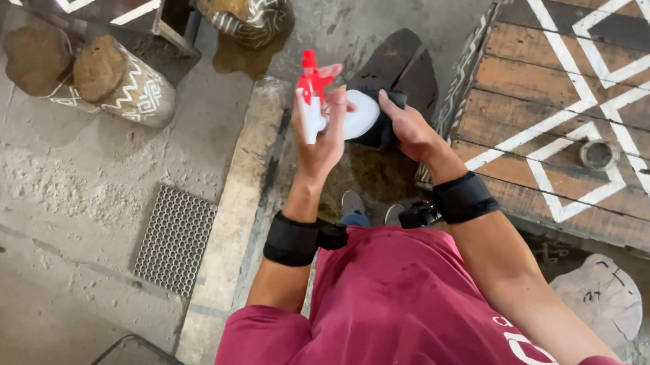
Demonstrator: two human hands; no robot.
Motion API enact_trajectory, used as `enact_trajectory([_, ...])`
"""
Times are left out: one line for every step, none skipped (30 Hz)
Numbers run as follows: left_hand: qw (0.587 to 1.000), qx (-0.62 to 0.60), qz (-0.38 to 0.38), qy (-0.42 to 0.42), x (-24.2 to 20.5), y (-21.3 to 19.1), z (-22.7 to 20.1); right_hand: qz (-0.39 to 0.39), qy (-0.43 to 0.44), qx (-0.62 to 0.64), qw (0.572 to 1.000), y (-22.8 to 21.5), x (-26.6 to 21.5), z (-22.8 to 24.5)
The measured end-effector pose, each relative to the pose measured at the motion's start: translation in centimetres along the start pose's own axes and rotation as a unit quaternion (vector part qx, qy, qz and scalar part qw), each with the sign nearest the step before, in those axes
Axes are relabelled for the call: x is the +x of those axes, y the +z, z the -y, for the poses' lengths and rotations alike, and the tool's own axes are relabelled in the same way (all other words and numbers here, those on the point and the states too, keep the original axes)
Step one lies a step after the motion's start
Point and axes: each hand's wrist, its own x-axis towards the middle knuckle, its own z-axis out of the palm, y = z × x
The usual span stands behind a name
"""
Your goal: The person sprays liquid from a white spray bottle onto a wooden table and several wooden stools, then wipes each surface with a cloth. The person moves between the table and stools, repeating the spray-and-wipe sequence on each item.
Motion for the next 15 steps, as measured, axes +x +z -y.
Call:
enact_trajectory([1.000, 0.000, 0.003, -0.004, -0.2, 0.3, 0.3, -0.004, 0.002, 0.003, 1.000, -1.7, 0.5, -0.5])
enact_trajectory([1.000, -0.014, -0.010, -0.013, -0.6, 0.4, 0.4, -0.018, -0.019, -0.005, 1.000, -3.3, 0.9, -1.2])
enact_trajectory([0.999, -0.027, -0.023, -0.021, -1.1, 0.5, 0.6, -0.032, -0.039, -0.014, 0.999, -4.8, 1.2, -2.0])
enact_trajectory([0.999, -0.026, -0.023, -0.024, -1.7, 0.7, 0.4, -0.033, -0.037, -0.012, 0.999, -5.8, 0.6, -1.7])
enact_trajectory([0.999, 0.022, -0.032, -0.033, -2.2, 0.8, 0.1, -0.066, -0.045, 0.006, 0.997, -6.6, 0.0, -1.4])
enact_trajectory([0.996, 0.068, -0.041, -0.040, -2.3, 0.9, 0.0, -0.099, -0.055, 0.022, 0.993, -7.4, -0.3, -0.7])
enact_trajectory([0.996, 0.068, -0.041, -0.040, -2.9, 0.6, 1.0, -0.098, -0.055, 0.022, 0.993, -8.4, -0.3, -0.5])
enact_trajectory([0.994, 0.094, -0.043, -0.040, -3.8, 0.2, 2.0, -0.111, -0.071, 0.066, 0.989, -9.5, -0.3, -0.4])
enact_trajectory([0.991, 0.121, -0.045, -0.041, -4.5, -0.2, 3.1, -0.123, -0.086, 0.109, 0.983, -10.6, -0.3, -0.3])
enact_trajectory([0.991, 0.119, -0.046, -0.045, -4.7, 0.1, 3.1, -0.126, -0.083, 0.108, 0.983, -11.4, -0.5, -0.2])
enact_trajectory([0.990, 0.116, -0.047, -0.068, -4.9, 0.4, 3.1, -0.122, -0.127, 0.127, 0.976, -12.2, -0.7, -0.1])
enact_trajectory([0.988, 0.115, -0.049, -0.090, -5.0, 0.5, 3.1, -0.114, -0.171, 0.145, 0.968, -12.7, -0.7, -0.1])
enact_trajectory([0.988, 0.116, -0.051, -0.092, -5.7, 0.4, 4.3, -0.115, -0.168, 0.145, 0.968, -13.0, -1.1, -0.1])
enact_trajectory([0.987, 0.130, -0.043, -0.088, -6.1, 0.2, 5.7, -0.106, -0.199, 0.147, 0.963, -13.1, -1.3, 0.0])
enact_trajectory([0.985, 0.144, -0.036, -0.084, -6.4, 0.0, 7.0, -0.098, -0.231, 0.149, 0.957, -13.2, -1.4, 0.0])
